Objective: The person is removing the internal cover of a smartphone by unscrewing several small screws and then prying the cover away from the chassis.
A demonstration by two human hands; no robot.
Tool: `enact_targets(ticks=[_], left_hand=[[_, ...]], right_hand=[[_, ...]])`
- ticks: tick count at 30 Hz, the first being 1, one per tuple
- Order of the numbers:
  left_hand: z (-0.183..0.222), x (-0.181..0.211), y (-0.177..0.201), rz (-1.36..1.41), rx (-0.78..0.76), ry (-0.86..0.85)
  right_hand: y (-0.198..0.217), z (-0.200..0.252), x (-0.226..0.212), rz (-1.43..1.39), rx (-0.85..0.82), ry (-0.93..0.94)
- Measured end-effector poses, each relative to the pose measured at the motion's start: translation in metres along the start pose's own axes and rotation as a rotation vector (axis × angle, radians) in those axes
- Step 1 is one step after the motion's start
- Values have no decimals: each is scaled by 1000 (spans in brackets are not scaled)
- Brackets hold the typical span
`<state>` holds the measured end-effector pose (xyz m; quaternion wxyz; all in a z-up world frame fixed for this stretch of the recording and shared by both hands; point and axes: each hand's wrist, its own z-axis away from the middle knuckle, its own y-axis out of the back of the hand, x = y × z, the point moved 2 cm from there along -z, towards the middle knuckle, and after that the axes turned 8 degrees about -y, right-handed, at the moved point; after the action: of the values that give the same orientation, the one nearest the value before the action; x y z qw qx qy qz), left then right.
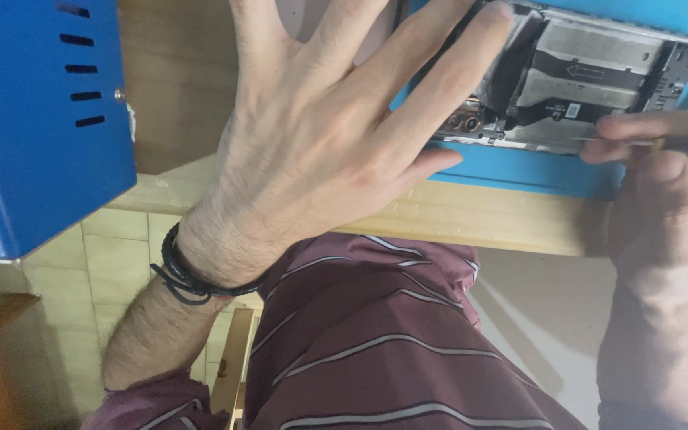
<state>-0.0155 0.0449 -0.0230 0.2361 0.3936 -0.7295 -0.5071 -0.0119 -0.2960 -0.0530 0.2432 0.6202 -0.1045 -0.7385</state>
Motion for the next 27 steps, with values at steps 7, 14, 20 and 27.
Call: enact_targets(ticks=[7, 14, 20, 27], left_hand=[[7, -2, -2, -30, 28, 44], [9, 1, -4, -20, 17, 63], [11, 0, -6, -6, 10, 63], [10, -1, -6, -10, 16, 58]], right_hand=[[-28, -1, -28, 128, -50, 265], [-47, -22, -70, 370, -293, 392], [-48, -14, -55, 255, -223, 313], [-50, -17, -59, 298, -241, 344]])
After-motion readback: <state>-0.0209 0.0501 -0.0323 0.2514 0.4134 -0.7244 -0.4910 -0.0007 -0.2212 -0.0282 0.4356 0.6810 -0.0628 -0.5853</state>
